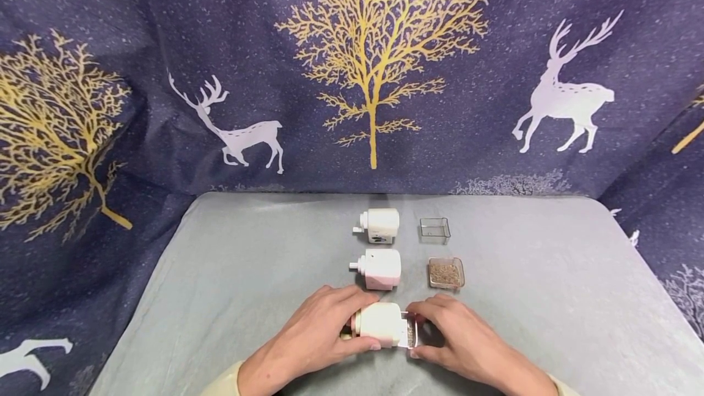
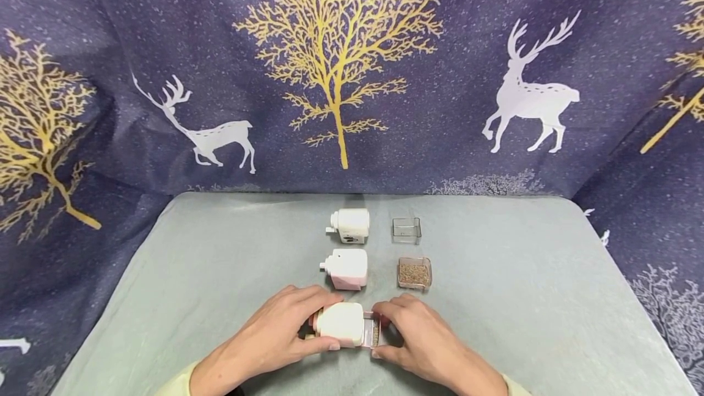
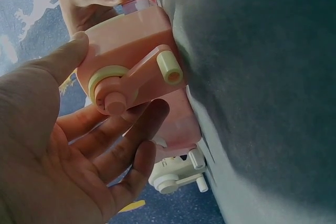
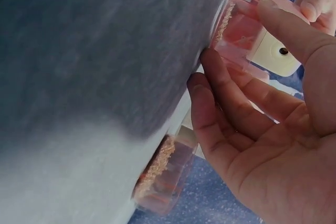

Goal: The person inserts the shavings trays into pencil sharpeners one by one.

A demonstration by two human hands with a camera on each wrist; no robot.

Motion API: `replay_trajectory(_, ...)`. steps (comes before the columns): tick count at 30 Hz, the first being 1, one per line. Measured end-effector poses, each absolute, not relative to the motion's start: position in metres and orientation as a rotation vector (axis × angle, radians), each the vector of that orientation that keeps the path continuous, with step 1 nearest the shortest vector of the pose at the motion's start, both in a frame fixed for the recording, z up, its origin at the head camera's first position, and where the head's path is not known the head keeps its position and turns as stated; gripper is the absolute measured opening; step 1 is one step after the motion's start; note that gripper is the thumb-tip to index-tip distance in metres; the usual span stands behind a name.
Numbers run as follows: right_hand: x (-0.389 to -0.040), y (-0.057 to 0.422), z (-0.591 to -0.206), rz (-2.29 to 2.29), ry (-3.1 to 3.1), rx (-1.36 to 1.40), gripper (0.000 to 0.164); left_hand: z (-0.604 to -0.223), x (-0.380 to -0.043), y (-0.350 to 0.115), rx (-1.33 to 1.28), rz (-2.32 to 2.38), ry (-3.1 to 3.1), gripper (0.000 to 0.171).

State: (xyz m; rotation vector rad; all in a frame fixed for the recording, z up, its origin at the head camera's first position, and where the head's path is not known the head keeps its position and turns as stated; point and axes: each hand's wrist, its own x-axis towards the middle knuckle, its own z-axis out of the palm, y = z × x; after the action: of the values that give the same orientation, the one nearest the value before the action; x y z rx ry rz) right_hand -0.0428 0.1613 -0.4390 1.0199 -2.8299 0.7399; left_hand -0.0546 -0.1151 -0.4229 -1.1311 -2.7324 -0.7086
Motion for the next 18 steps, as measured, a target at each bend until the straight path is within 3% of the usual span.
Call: replay_trajectory(18, -0.0454, 0.154, -0.4413, 0.724, -2.824, 1.034, 0.057, -0.4226, -0.0546, -0.1153, -1.122, -0.763, -2.748, 0.062)
